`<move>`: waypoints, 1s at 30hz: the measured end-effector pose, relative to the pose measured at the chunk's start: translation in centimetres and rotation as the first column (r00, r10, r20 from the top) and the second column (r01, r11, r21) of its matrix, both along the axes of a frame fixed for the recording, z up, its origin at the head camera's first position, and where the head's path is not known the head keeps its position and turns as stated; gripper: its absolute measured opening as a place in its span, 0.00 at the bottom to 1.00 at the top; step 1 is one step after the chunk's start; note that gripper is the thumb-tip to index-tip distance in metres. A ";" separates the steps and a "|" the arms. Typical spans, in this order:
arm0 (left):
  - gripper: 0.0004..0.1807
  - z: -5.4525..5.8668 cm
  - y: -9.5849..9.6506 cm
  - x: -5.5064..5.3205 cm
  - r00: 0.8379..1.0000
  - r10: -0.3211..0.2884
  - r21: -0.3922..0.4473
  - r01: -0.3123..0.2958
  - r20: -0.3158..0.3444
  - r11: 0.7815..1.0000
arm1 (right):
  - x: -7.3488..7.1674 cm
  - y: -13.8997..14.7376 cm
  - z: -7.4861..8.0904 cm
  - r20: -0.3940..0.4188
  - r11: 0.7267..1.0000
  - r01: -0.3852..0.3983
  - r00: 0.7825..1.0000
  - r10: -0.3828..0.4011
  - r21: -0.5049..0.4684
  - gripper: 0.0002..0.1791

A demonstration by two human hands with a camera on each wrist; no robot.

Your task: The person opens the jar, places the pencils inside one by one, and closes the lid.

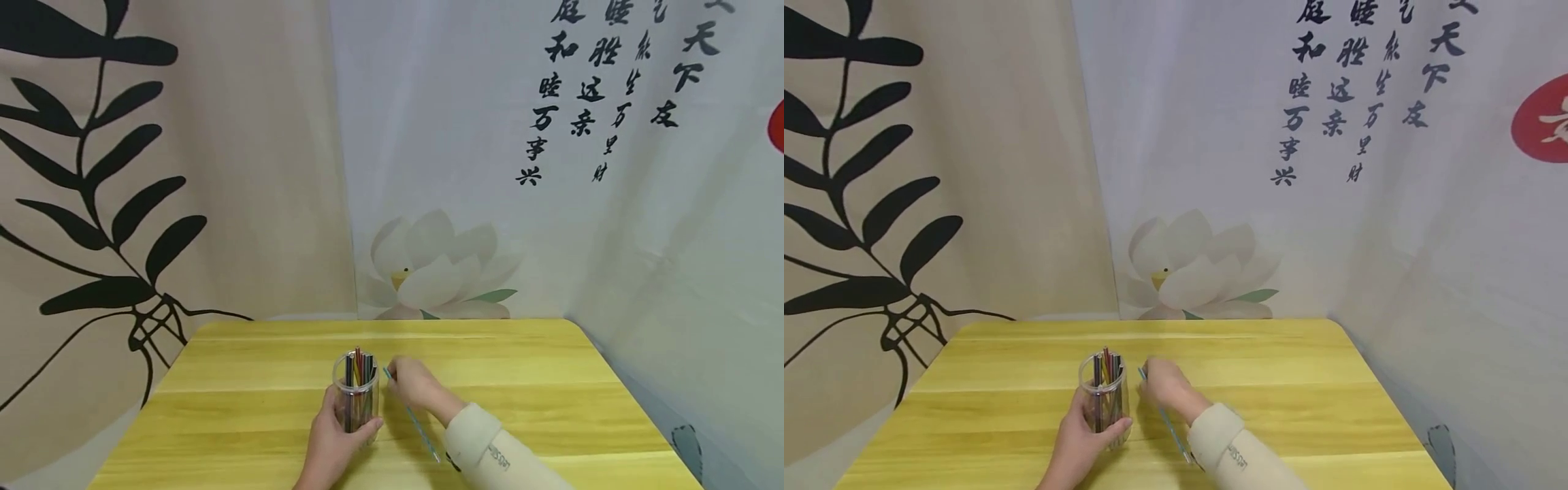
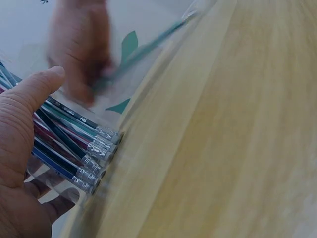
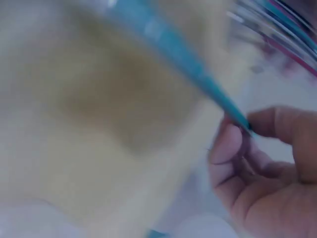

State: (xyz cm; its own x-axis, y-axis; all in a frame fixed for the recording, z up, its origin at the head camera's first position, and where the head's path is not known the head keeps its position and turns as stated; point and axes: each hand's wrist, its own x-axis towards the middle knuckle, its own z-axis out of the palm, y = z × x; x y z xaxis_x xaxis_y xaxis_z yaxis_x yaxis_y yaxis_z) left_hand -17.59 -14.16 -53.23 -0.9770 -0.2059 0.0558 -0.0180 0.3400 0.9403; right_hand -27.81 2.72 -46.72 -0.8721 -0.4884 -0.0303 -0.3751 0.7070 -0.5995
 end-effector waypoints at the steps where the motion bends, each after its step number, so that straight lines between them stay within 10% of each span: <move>1: 0.47 0.0 0.0 0.0 1.000 -0.004 -0.003 0.004 0.001 1.000 | -0.1 0.1 1.3 -0.037 0.997 0.000 0.999 -0.003 -0.079 0.14; 4: 0.47 0.0 0.0 0.0 1.000 -0.012 0.000 0.012 0.001 1.000 | -0.1 0.2 5.6 -0.273 0.944 -0.057 0.961 -0.036 -0.324 0.23; 8: 0.47 0.1 0.0 -0.1 1.000 -0.015 0.011 0.015 0.008 1.000 | 1.1 -0.2 9.7 -0.601 0.790 -0.277 0.787 -0.140 -0.547 0.26; 11: 0.46 0.0 0.1 0.0 1.000 -0.010 0.017 0.010 0.016 1.000 | 2.3 -0.6 10.7 -0.730 0.708 -0.435 0.663 -0.166 -0.556 0.22; 17: 0.46 -0.1 0.0 0.0 1.000 0.000 0.006 0.000 0.021 1.000 | 3.7 -1.4 11.1 -0.854 0.662 -0.573 0.477 -0.211 -0.483 0.14; 20: 0.45 -0.2 0.0 -0.1 1.000 -0.007 0.019 0.007 0.017 1.000 | 4.1 -1.6 11.6 -0.854 0.620 -0.605 0.466 -0.232 -0.499 0.14; 24: 0.43 -0.2 -0.2 -0.1 1.000 -0.019 0.021 0.019 0.000 1.000 | 4.4 -1.9 11.2 -0.834 0.602 -0.607 0.513 -0.201 -0.519 0.16; 30: 0.46 -0.2 -0.1 0.1 1.000 -0.025 0.014 0.025 -0.013 1.000 | 4.2 -2.5 7.1 -0.803 0.728 -0.536 0.595 -0.032 -0.427 0.20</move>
State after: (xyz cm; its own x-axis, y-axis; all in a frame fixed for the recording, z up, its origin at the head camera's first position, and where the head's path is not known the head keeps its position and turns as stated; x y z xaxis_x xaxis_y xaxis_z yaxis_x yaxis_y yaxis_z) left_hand -17.49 -14.26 -53.41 -0.9811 -0.1821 0.0656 0.0026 0.3265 0.9452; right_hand -23.57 0.19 -39.60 -0.2753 -0.3483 0.8961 -0.9612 0.1165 -0.2500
